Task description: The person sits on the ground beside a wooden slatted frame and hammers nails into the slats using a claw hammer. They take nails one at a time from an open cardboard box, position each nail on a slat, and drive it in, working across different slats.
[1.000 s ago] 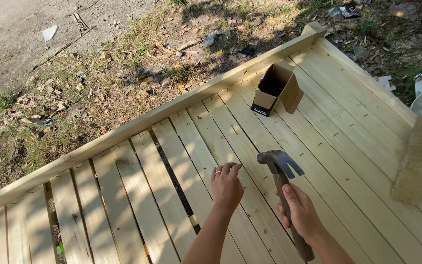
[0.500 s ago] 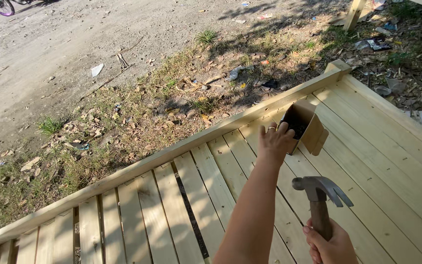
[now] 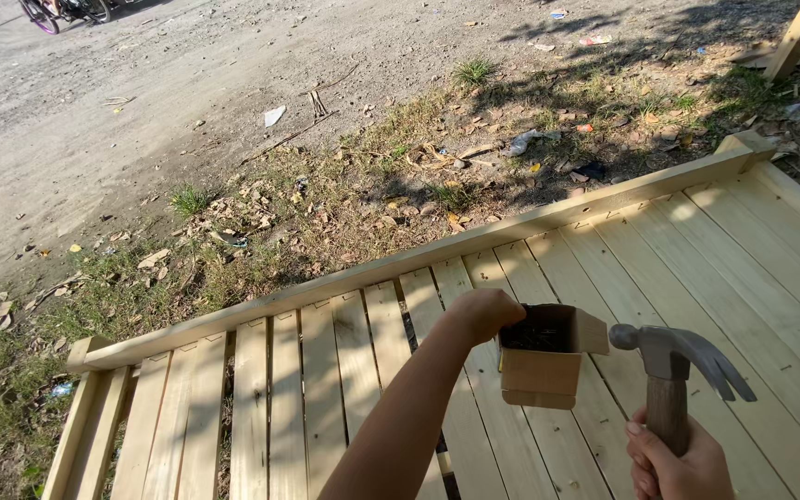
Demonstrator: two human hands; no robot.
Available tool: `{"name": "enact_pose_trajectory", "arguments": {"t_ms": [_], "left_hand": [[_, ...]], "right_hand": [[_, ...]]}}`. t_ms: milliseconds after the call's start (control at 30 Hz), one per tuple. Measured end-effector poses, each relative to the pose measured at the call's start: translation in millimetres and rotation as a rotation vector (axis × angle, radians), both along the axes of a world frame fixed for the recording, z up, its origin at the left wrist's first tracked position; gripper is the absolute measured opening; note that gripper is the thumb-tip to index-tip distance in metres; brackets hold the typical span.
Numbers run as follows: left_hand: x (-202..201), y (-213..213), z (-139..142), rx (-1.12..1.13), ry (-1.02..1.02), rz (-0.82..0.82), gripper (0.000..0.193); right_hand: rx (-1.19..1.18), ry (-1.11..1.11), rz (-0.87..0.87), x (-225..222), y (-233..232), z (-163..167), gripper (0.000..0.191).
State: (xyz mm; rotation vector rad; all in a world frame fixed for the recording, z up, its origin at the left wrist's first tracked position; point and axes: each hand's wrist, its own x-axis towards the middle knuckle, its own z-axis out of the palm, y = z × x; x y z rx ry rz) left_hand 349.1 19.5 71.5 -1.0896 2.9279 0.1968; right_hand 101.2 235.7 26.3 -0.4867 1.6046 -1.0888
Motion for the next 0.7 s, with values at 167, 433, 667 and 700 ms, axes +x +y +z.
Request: {"name": "enact_pose_trajectory", "arguments": {"t_ms": [167, 433, 667, 700], "left_hand": [[-11, 31, 31, -0.088, -0.111, 0.171, 0.014], [-54, 22, -11, 0.152, -0.218, 0.437, 0.023], [-52, 15, -24, 0.162, -0.167, 0.428, 0.02], [-51, 16, -23, 0.161, -0.171, 0.426, 0.02]], "right_hand": [[-0.172, -0.063, 0.079, 38, -3, 35, 0.018], [-0.166, -0.075, 0.112, 43, 24, 40, 0.02], [-0.098, -0.027, 0.154, 47, 32, 41, 0.022], [-0.103, -0.043, 0.153, 51, 29, 41, 0.022]]}}
